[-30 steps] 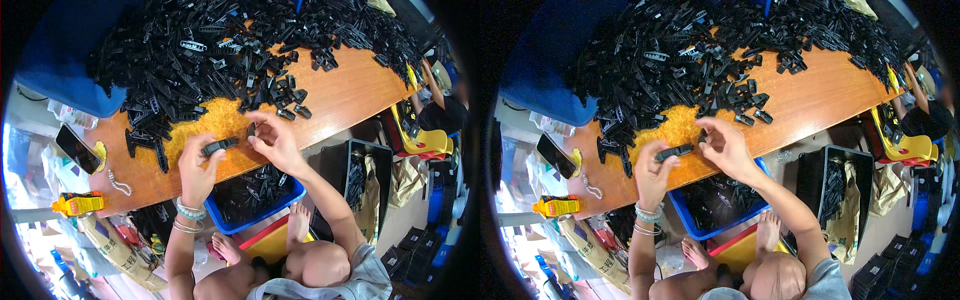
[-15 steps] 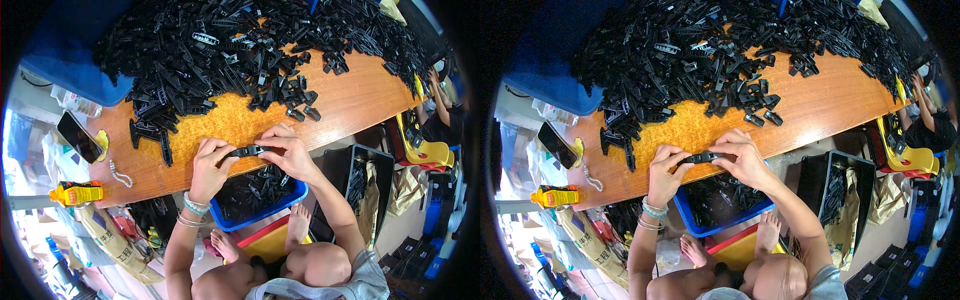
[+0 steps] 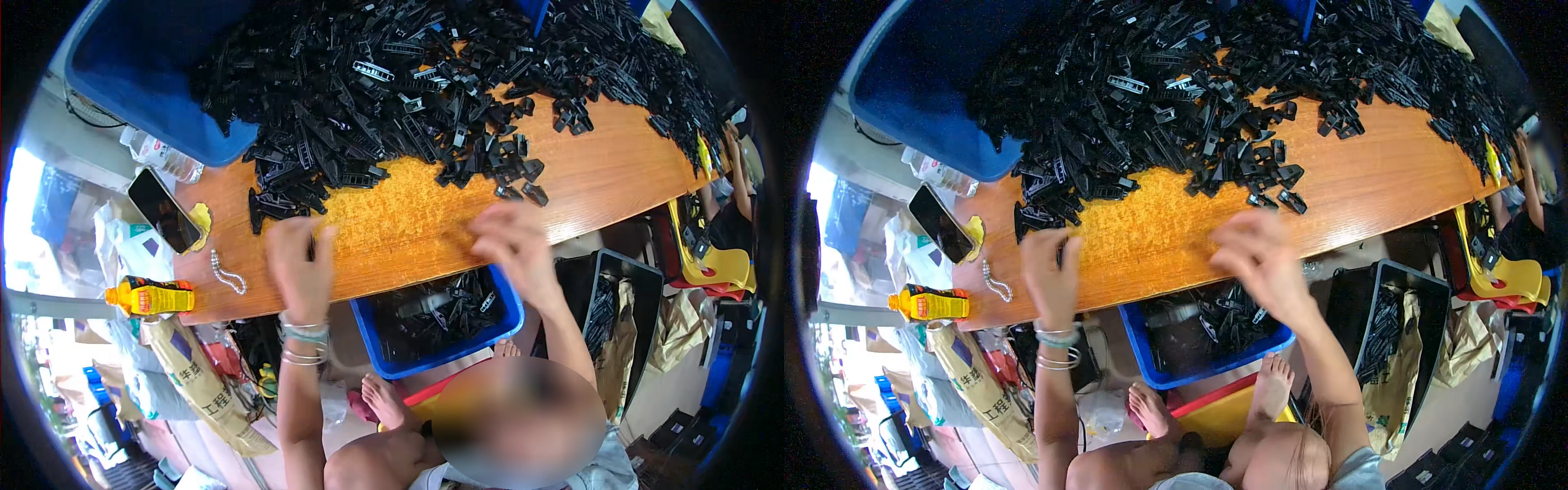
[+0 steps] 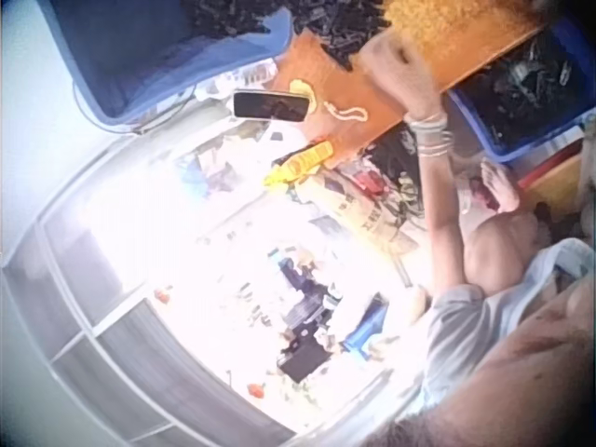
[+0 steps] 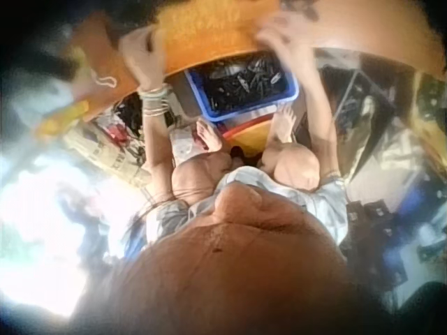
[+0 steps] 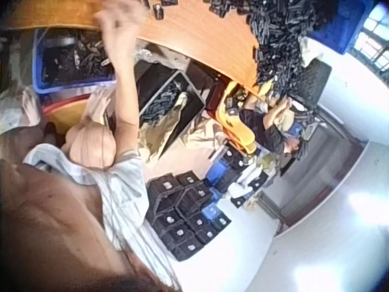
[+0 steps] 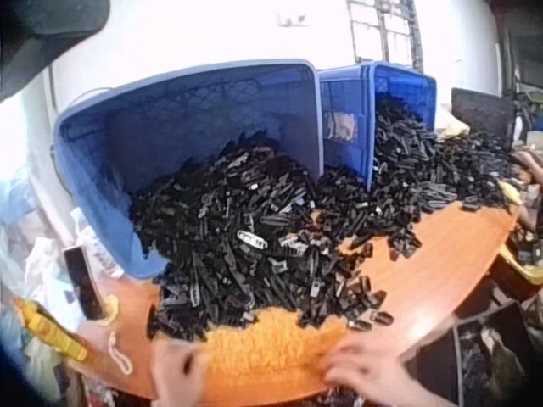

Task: The person assembles small black plastic components by snapping them together by hand, then sorts the assembled components into a blue bin.

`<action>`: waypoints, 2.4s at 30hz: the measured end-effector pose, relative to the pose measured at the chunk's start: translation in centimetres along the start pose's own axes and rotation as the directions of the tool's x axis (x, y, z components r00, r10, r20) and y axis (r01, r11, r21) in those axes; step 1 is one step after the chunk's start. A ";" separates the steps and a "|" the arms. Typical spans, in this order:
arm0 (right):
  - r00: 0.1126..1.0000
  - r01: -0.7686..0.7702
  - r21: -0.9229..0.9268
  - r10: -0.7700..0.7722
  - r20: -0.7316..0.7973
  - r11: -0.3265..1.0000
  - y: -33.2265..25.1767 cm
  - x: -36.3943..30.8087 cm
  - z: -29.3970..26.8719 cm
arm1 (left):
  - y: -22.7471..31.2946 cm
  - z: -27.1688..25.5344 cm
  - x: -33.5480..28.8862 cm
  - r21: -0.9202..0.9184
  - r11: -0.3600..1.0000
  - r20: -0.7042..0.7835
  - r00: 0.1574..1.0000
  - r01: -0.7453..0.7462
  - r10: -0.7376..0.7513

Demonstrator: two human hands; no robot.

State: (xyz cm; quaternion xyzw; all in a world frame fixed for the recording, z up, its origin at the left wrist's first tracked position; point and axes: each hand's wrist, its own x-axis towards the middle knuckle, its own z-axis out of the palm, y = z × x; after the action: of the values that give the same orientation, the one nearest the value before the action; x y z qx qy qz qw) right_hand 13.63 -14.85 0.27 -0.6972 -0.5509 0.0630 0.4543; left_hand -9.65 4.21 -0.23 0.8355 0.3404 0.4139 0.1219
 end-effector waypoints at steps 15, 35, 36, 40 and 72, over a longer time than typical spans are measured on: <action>0.955 -0.118 -0.267 0.036 -0.295 0.956 4.4 -0.2 -1.1 | 3.9 2.9 -3.2 -0.060 0.966 0.231 0.938 -0.253 0.260; 0.955 -0.045 0.089 0.017 0.296 0.995 -0.2 2.0 3.3 | 3.6 3.1 -2.2 -0.307 0.946 0.357 0.934 0.103 0.014; 0.956 -0.031 0.148 -0.014 0.294 0.988 0.0 1.8 3.5 | 3.5 3.1 -2.2 -0.317 0.944 0.365 0.931 0.090 0.033; 0.967 -0.004 0.187 -0.044 0.249 0.982 0.7 1.5 3.7 | 3.4 3.0 -2.0 -0.327 0.940 0.379 0.925 0.096 0.037; 0.980 -0.117 -0.228 0.149 0.130 0.967 10.6 27.0 8.3 | -11.2 3.5 9.7 0.148 0.989 0.305 0.951 -0.003 -0.043</action>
State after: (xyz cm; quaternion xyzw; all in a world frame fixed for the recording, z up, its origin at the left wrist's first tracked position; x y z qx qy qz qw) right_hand 26.63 12.33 -0.87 -0.7719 -0.5383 0.0833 0.3279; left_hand -8.09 19.27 -2.00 0.8929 0.3551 0.2513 0.1160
